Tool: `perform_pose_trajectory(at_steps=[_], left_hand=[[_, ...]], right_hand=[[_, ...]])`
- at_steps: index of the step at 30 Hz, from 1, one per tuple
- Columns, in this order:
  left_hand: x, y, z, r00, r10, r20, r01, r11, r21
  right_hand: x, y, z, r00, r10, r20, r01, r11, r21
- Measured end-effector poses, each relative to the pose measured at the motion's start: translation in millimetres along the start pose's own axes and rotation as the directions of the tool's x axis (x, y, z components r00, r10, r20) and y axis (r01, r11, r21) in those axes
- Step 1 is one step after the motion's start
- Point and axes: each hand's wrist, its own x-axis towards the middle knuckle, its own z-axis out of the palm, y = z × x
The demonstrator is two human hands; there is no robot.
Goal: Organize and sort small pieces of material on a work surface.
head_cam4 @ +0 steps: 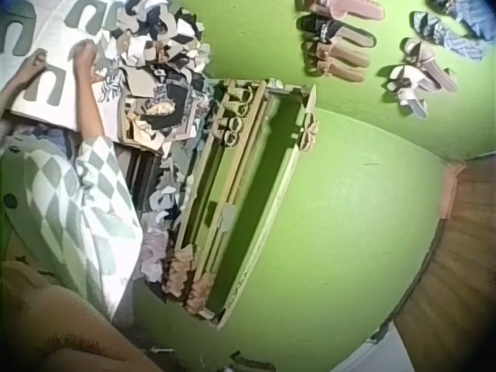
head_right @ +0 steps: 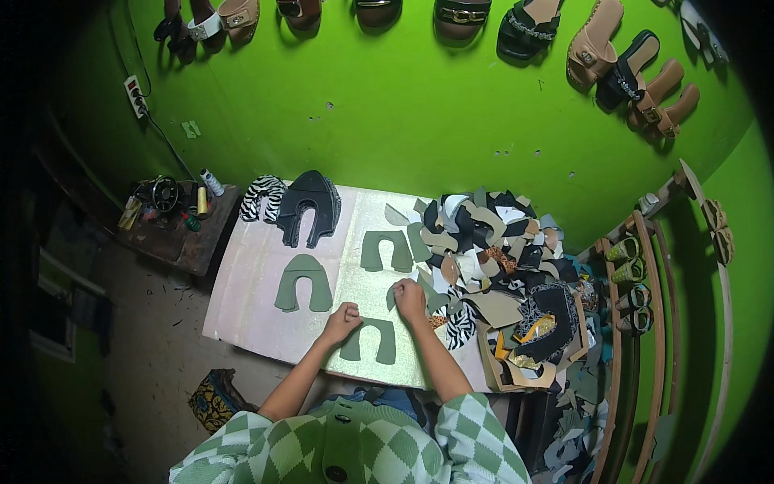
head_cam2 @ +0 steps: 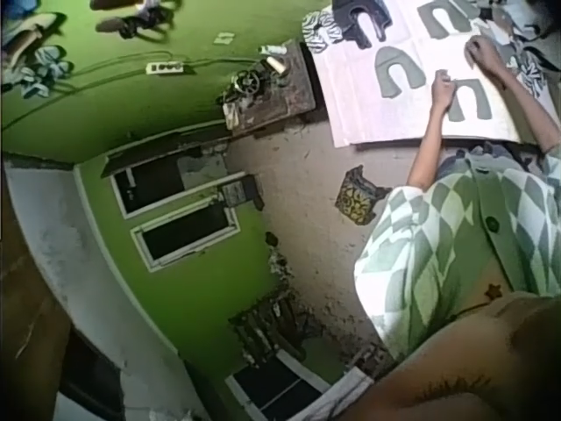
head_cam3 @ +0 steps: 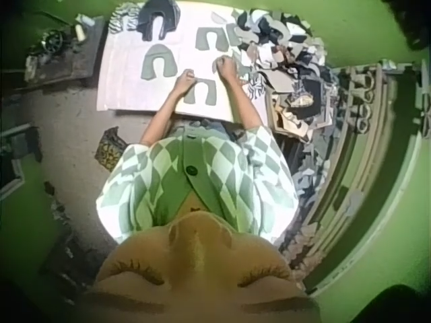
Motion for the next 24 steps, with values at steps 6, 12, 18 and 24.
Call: perform_pose_trajectory(at_steps=[6, 12, 18, 24], left_hand=[[21.1, -14.3, 15.4, 0.996, 0.037, 0.079, -0.02, 0.977, -0.212], [26.9, 10.4, 17.9, 0.914, -0.154, 0.376, 0.313, 0.858, -0.408], [37.4, -18.5, 15.1, 0.99, 0.02, 0.137, 0.015, 0.969, -0.246], [36.5, -27.0, 11.1, 0.999, -0.046, -0.022, 0.045, 0.998, -0.044]], right_hand=[[-34.5, -39.1, -10.3, 0.988, 0.147, 0.051, -0.156, 0.95, 0.271], [-47.5, -36.9, -11.7, 0.971, 0.235, 0.053, -0.231, 0.85, 0.474], [-64.6, -0.8, 4.9, 0.911, 0.392, 0.128, -0.406, 0.801, 0.441], [-64.2, 7.2, 11.9, 0.898, 0.402, 0.18, -0.436, 0.865, 0.249]])
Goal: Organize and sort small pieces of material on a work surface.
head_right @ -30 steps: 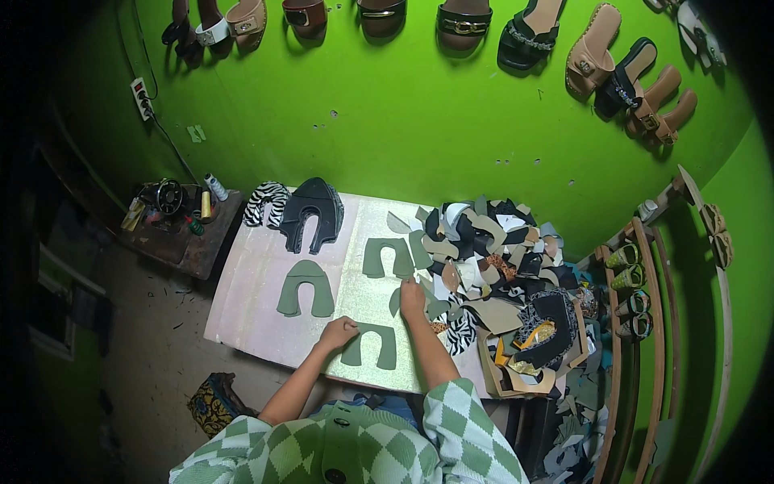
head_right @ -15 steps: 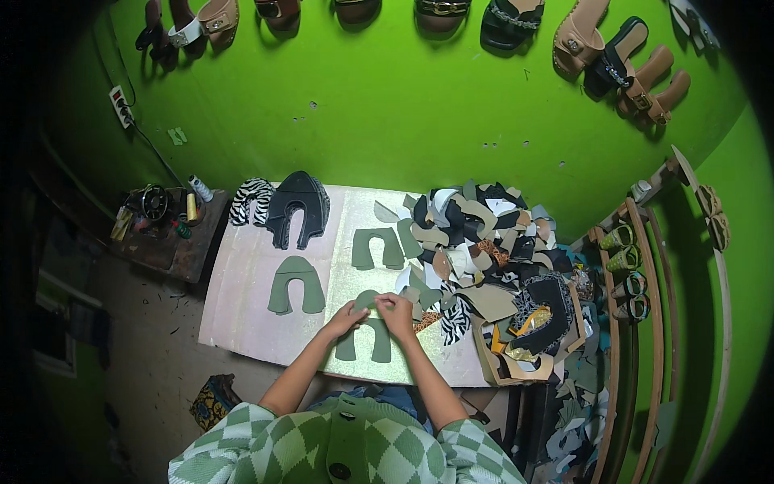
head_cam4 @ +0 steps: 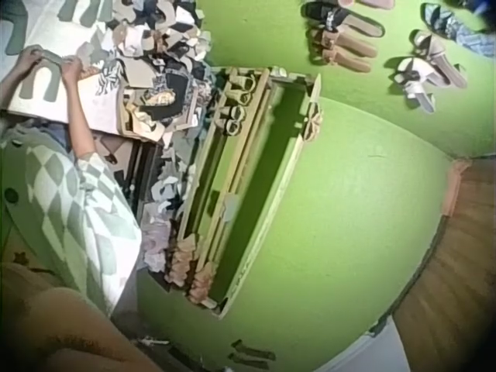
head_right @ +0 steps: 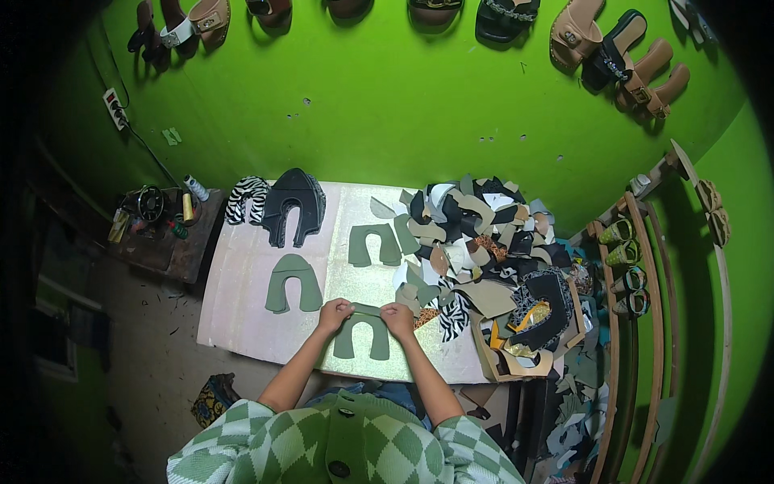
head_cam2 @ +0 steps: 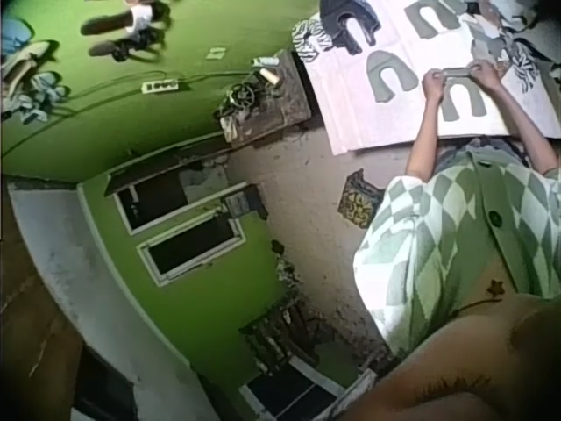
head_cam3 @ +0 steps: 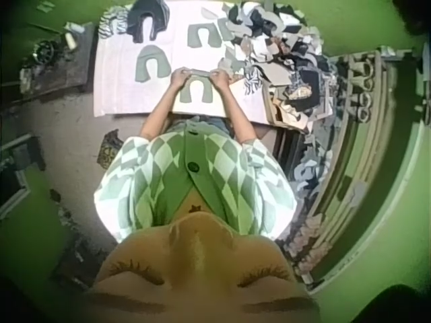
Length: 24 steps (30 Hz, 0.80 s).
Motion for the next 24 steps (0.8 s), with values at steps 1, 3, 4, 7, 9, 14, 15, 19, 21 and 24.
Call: perform_pose_trajectory(at_steps=[1, 3, 4, 7, 9, 14, 15, 19, 21, 24], left_hand=[[-2.8, 2.7, -1.2, 0.999, -0.023, -0.034, 0.023, 1.0, 0.02], [-7.9, 8.5, -3.6, 0.998, -0.027, -0.06, 0.034, 0.994, 0.106], [-10.6, 8.2, -4.8, 0.996, -0.029, -0.087, 0.045, 0.98, 0.193], [-15.5, 9.7, -8.7, 0.995, -0.027, -0.099, 0.05, 0.971, 0.235], [-18.1, 12.8, -8.9, 0.994, -0.044, -0.099, 0.066, 0.97, 0.234], [-17.3, 11.5, -9.5, 0.981, -0.122, -0.149, 0.156, 0.957, 0.243], [-17.0, 12.2, -9.7, 0.977, -0.143, -0.16, 0.182, 0.948, 0.262], [-19.1, 18.9, -8.9, 0.963, -0.184, -0.194, 0.238, 0.923, 0.303], [-19.5, 20.8, -7.1, 0.959, -0.191, -0.21, 0.251, 0.916, 0.313], [-18.0, 19.7, -6.4, 0.955, -0.197, -0.224, 0.265, 0.903, 0.338]], right_hand=[[0.8, 1.4, 0.9, 1.0, 0.001, 0.002, -0.001, 1.0, -0.001], [2.3, 4.0, 2.5, 1.0, -0.012, -0.017, 0.012, 1.0, -0.025], [2.8, 5.7, 3.8, 1.0, -0.012, -0.012, 0.012, 1.0, -0.026], [3.8, 9.2, 5.2, 1.0, -0.001, 0.005, 0.001, 0.999, -0.054], [3.7, 9.2, 4.3, 1.0, -0.005, -0.001, 0.005, 0.99, -0.138], [7.8, 13.3, 3.8, 1.0, 0.024, 0.018, -0.02, 0.975, -0.222], [8.6, 15.0, 3.9, 0.999, 0.039, 0.012, -0.035, 0.974, -0.225], [9.4, 15.6, 4.5, 0.999, 0.033, 0.003, -0.031, 0.966, -0.258], [9.9, 14.4, 5.9, 0.998, 0.064, -0.011, -0.065, 0.96, -0.271], [10.6, 13.7, 7.5, 0.998, 0.059, -0.019, -0.062, 0.943, -0.326]])
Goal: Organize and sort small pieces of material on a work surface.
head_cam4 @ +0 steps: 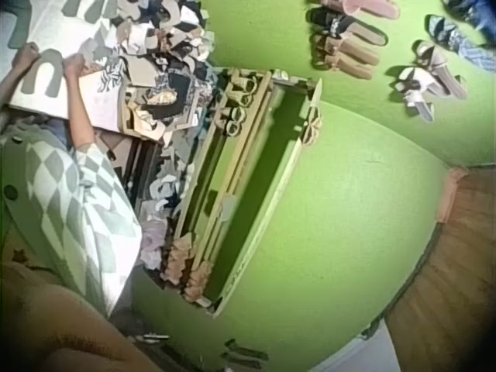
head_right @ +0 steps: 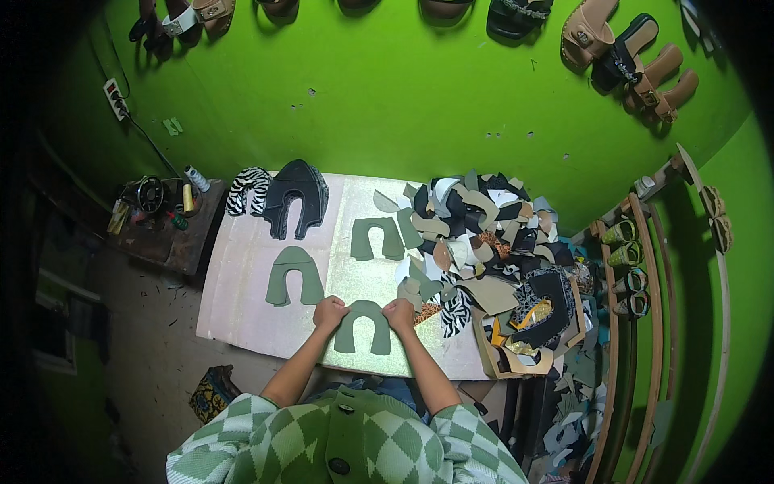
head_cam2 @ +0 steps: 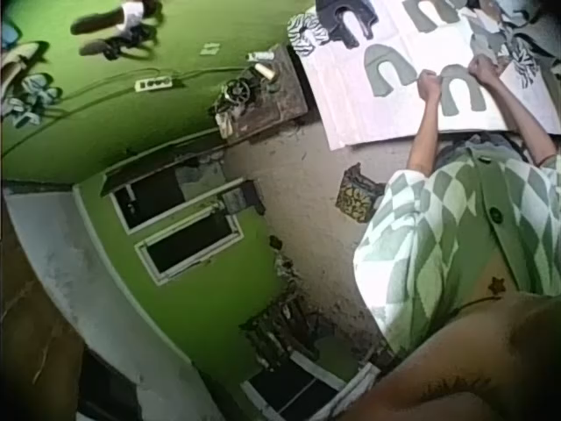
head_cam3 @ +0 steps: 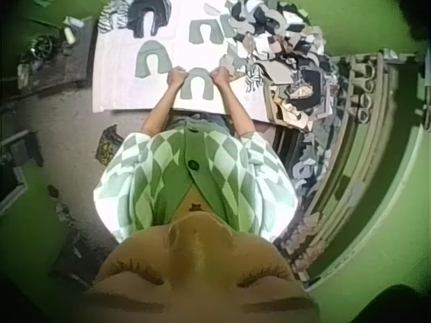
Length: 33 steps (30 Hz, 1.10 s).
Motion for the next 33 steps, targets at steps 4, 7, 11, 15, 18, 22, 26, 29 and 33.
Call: perform_pose_trajectory(at_steps=[4, 7, 11, 15, 18, 22, 26, 29, 33], left_hand=[[2.3, -3.6, -1.4, 1.0, -0.003, 0.016, 0.003, 1.0, 0.016], [5.8, -3.9, -3.2, 0.999, -0.003, 0.045, 0.003, 1.0, 0.001], [4.2, -2.7, -4.8, 0.999, -0.015, 0.048, 0.015, 1.0, 0.0], [1.6, 1.8, -7.7, 0.999, -0.016, 0.049, 0.016, 1.0, -0.005], [-0.7, 1.7, -9.0, 0.999, -0.019, 0.034, 0.02, 1.0, -0.007], [-13.8, 13.8, -9.3, 0.993, 0.068, -0.095, -0.06, 0.994, 0.086], [-21.0, 8.2, 4.1, 0.879, 0.427, -0.214, -0.4, 0.903, 0.158], [-25.8, 5.6, 12.6, 0.717, 0.693, -0.081, -0.636, 0.697, 0.331], [-35.2, -17.2, 16.4, 0.633, 0.769, -0.087, -0.683, 0.608, 0.404]], right_hand=[[-3.4, -8.7, -2.9, 1.0, 0.005, 0.0, -0.005, 1.0, 0.029], [-2.4, -11.1, -1.6, 1.0, 0.011, -0.007, -0.011, 1.0, 0.016], [-1.4, -12.2, -2.9, 1.0, 0.022, -0.006, -0.022, 0.999, -0.024], [0.1, -9.6, -1.9, 0.999, 0.035, -0.002, -0.035, 0.999, 0.03], [-5.2, -13.9, 1.8, 0.998, 0.019, -0.067, -0.019, 1.0, 0.007], [-11.3, -13.1, 2.4, 0.995, -0.04, -0.088, 0.04, 0.999, 0.005], [-25.8, -13.6, 2.7, 0.918, -0.367, -0.149, 0.36, 0.93, -0.074], [-35.6, -6.2, 9.6, 0.792, -0.607, -0.063, 0.582, 0.782, -0.225], [-46.2, -1.3, 8.4, 0.709, -0.7, -0.085, 0.656, 0.699, -0.286]])
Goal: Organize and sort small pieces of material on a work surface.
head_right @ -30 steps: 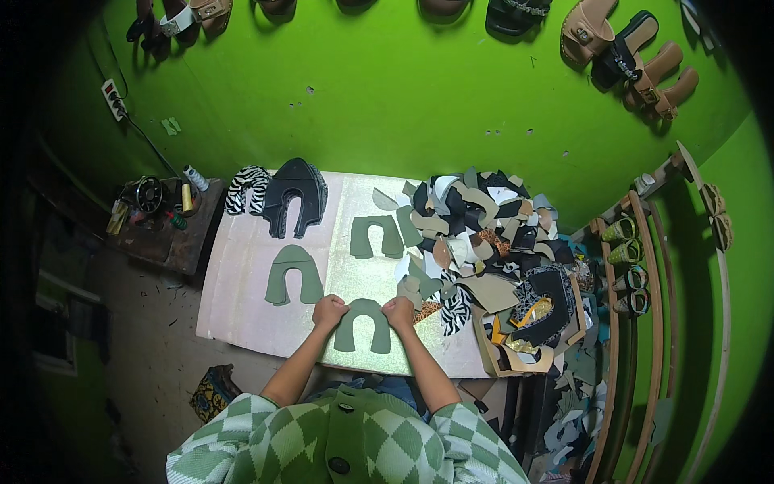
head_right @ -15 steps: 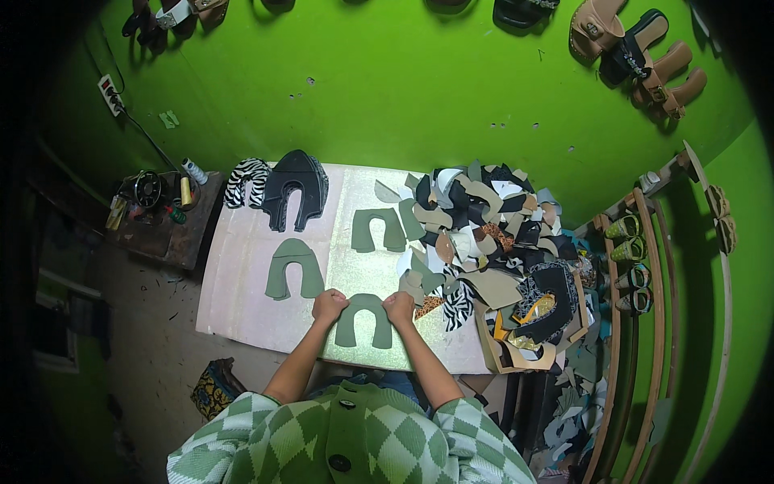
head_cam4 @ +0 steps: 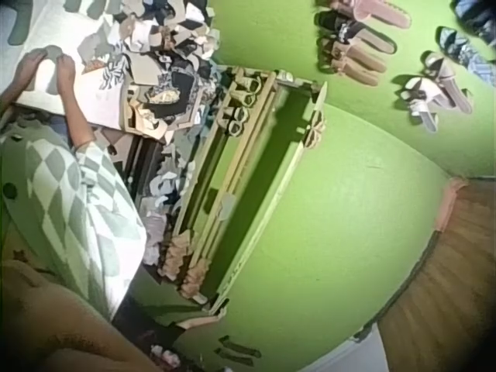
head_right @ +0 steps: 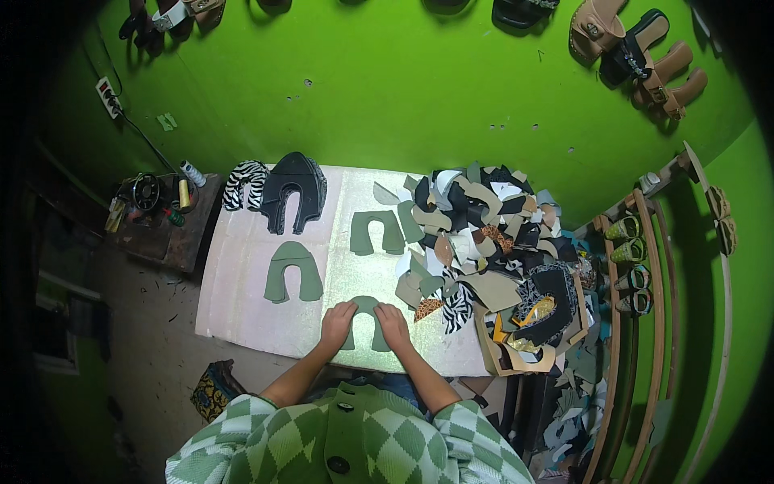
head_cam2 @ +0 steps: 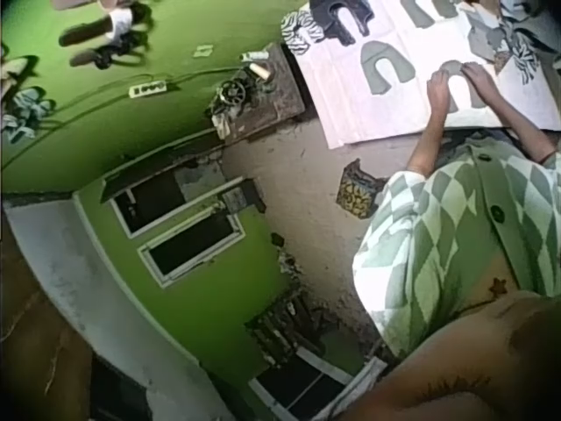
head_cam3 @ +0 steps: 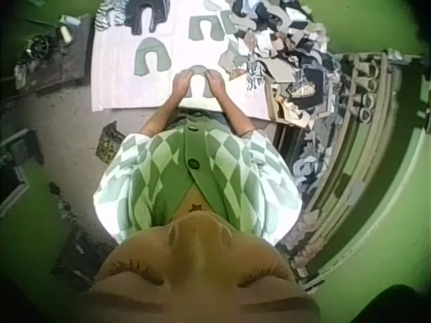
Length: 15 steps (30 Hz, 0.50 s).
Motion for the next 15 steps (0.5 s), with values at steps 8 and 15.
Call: perform_pose_trajectory(at_steps=[8, 15], left_hand=[[-22.1, 12.9, -2.9, 0.993, 0.006, 0.117, -0.019, 0.994, 0.108], [-14.8, 13.8, 1.1, 0.99, 0.002, 0.141, -0.021, 0.991, 0.131]], right_hand=[[-13.3, -15.5, 1.1, 0.991, -0.045, 0.13, 0.071, 0.975, -0.21], [-5.9, -13.7, 0.1, 0.975, -0.037, 0.219, 0.112, 0.933, -0.341]])
